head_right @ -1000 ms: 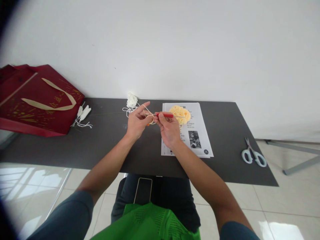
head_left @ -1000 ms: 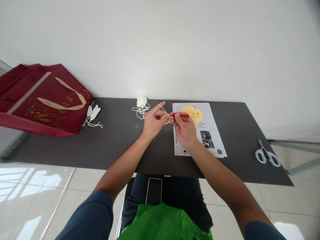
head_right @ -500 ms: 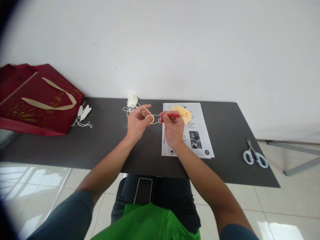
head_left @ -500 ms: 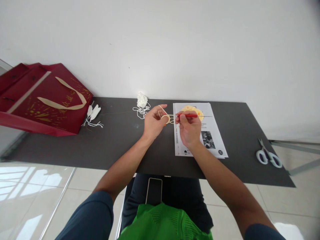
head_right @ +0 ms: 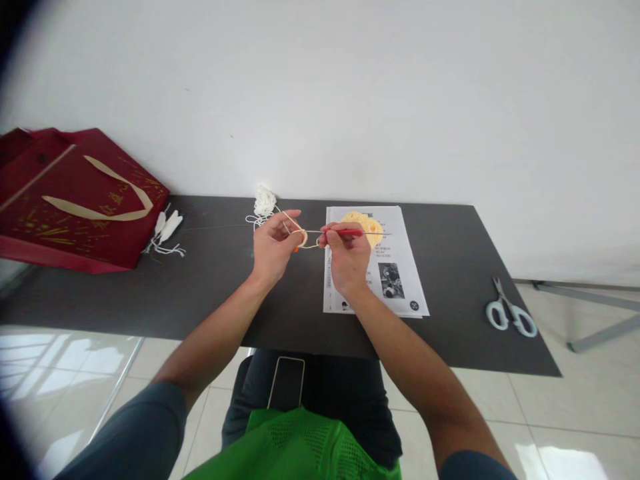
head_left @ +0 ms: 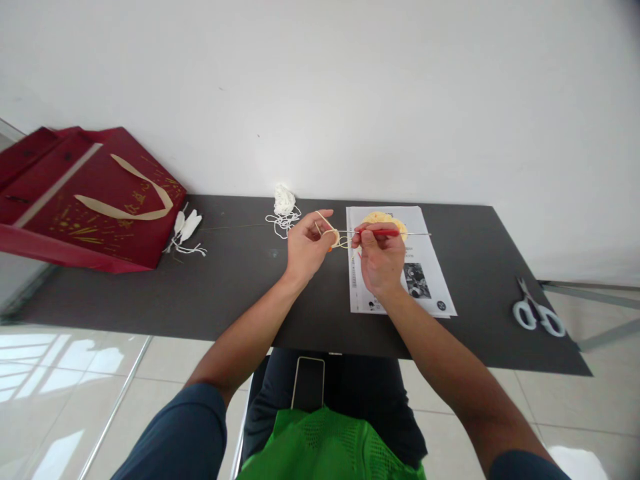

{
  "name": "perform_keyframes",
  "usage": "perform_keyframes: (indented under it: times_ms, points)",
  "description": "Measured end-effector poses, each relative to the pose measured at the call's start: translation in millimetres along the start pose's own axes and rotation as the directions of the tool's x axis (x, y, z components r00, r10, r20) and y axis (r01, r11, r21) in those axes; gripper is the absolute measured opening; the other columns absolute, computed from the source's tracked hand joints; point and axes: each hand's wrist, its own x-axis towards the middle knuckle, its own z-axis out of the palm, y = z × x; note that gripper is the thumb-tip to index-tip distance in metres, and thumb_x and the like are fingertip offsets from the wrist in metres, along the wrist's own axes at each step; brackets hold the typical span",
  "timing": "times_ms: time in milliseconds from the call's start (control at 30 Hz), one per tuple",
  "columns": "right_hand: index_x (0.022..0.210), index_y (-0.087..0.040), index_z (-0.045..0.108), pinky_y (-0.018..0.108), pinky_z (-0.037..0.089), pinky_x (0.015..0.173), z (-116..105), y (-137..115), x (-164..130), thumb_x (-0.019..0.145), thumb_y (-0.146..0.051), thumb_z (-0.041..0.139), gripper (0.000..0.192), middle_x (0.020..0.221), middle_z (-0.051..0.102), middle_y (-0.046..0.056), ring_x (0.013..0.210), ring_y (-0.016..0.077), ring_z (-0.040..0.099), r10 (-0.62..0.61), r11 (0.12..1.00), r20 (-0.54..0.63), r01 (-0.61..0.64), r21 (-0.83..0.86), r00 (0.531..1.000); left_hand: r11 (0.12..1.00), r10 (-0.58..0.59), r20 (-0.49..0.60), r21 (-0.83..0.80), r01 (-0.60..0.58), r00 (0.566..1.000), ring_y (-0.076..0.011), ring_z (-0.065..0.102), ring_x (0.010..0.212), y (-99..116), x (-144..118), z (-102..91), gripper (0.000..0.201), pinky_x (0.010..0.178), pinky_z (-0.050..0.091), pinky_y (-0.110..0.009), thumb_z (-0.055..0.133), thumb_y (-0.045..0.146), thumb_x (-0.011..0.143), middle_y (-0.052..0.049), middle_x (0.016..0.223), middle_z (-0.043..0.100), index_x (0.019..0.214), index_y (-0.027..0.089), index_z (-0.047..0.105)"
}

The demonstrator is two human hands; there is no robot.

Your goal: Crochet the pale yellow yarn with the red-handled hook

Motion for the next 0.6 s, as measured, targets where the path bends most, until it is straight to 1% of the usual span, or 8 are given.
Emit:
perform_keyframes:
  times_ms: [233, 400, 533, 600]
  points:
    - [0.087, -0.028, 0.067, 0.031, 0.059, 0.066, 2, -4, -4, 0.083, -0.032, 0.080, 0.015, 0.091, 0.073, -0.002, 0.069, 0.0118, 0.067, -0.057, 0.996, -0.008, 0.056, -0.072, 0.998, 0.999, 0.029, -0.022, 0.023, -0.028, 0.999, -0.0084, 0.052, 0.058, -2, 0, -0.3, 0.038, 0.053, 0.041, -0.023, 0.072, 0.017, 0.071, 0.003, 0.073, 0.063, 0.109, 0.020, 0.070]
    - [0.087, -0.029, 0.072, 0.034, 0.062, 0.067, 4, -5, -9, 0.083, -0.030, 0.081, 0.010, 0.092, 0.076, -0.001, 0.071, 0.0142, 0.071, -0.115, 0.987, -0.007, 0.113, -0.114, 0.993, 0.997, 0.039, -0.069, 0.063, -0.035, 0.997, -0.0080, 0.052, 0.057, -3, 0, -0.7, 0.033, 0.053, 0.043, -0.022, 0.071, 0.017, 0.073, 0.003, 0.075, 0.064, 0.105, 0.020, 0.070]
    - [0.088, -0.031, 0.076, 0.038, 0.065, 0.071, 2, -2, -14, 0.084, -0.028, 0.080, 0.007, 0.096, 0.079, -0.001, 0.074, 0.0164, 0.073, -0.174, 0.965, 0.035, 0.178, -0.191, 0.984, 0.994, 0.045, -0.118, 0.099, -0.033, 0.992, -0.0087, 0.054, 0.057, -4, 0, -1.3, 0.032, 0.054, 0.045, -0.023, 0.072, 0.019, 0.074, 0.003, 0.075, 0.066, 0.105, 0.021, 0.071]
    - [0.090, -0.033, 0.078, 0.040, 0.065, 0.075, 0, -1, -15, 0.085, -0.025, 0.078, 0.010, 0.098, 0.081, 0.000, 0.079, 0.0184, 0.075, -0.213, 0.943, 0.080, 0.226, -0.244, 0.974, 0.994, 0.047, -0.143, 0.103, -0.032, 0.989, -0.0090, 0.055, 0.057, -4, 0, -1.4, 0.031, 0.055, 0.046, -0.023, 0.074, 0.020, 0.074, 0.003, 0.076, 0.067, 0.105, 0.020, 0.071]
